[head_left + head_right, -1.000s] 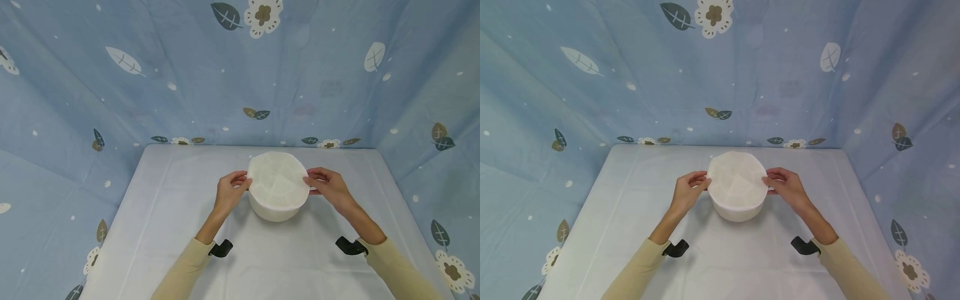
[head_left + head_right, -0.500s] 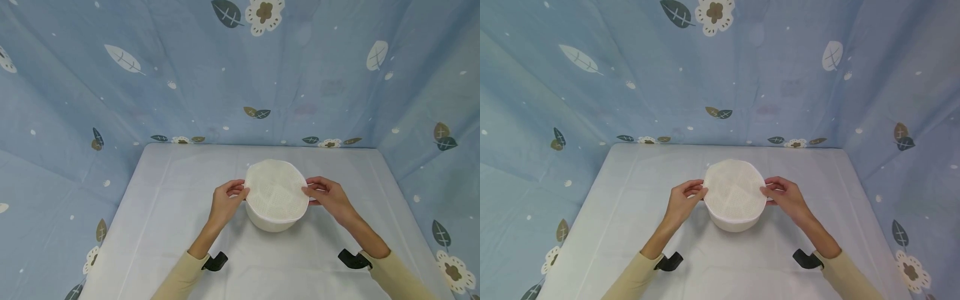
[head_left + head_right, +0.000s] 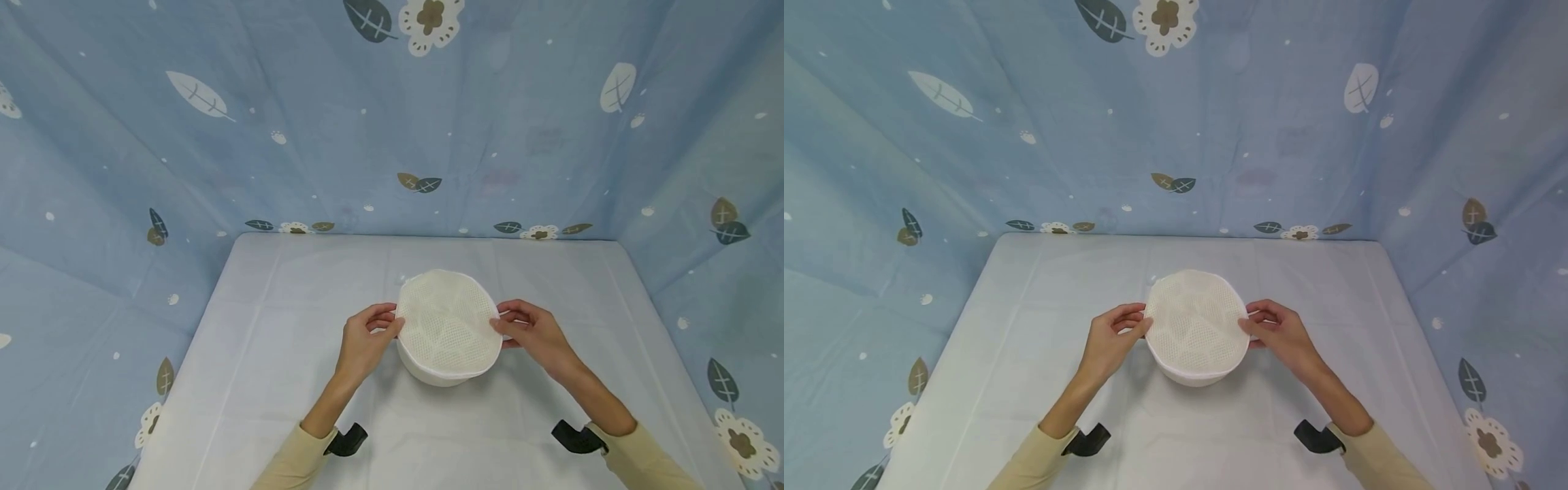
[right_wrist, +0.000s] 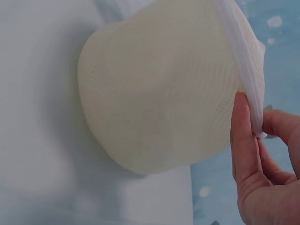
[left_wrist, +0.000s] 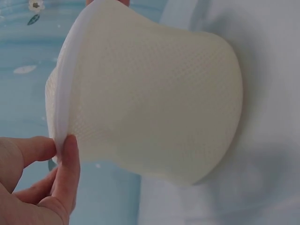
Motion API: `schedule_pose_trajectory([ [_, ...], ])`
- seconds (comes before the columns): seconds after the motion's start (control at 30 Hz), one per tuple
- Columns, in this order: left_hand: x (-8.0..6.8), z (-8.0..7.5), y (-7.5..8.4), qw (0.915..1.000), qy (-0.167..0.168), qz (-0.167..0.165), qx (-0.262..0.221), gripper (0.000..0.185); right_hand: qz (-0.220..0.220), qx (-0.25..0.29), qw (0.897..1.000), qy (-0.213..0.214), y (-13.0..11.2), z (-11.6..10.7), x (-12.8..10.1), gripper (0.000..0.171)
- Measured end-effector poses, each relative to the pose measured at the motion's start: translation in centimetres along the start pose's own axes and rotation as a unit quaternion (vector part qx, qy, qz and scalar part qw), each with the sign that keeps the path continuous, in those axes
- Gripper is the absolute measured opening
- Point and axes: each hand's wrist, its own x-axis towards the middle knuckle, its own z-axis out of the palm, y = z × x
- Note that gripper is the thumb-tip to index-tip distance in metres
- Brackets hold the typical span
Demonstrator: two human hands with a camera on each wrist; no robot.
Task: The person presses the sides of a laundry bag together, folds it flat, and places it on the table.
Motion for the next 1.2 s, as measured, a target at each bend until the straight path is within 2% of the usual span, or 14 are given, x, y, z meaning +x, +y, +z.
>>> schedule_pose_trajectory([
  [0.43,0.1,0.2,-1.5,0.9999,0.002,-0.008,0.013,0.028,-0.003,0.000,1.000,-0.005,1.7,0.6,0.3,0.043],
  [0.6,0.1,0.3,-2.1,0.9998,0.003,-0.014,0.017,0.026,0.011,0.004,1.000,-0.004,2.1,0.9,0.5,0.044],
  [1.0,0.3,0.5,-4.2,0.9990,0.006,0.001,0.044,0.025,0.015,0.009,1.000,-0.006,3.3,1.8,0.9,0.043],
  [1.2,0.3,0.6,-5.2,0.9987,0.003,-0.015,0.049,0.026,0.016,0.010,1.000,-0.007,4.5,2.2,1.3,0.041],
])
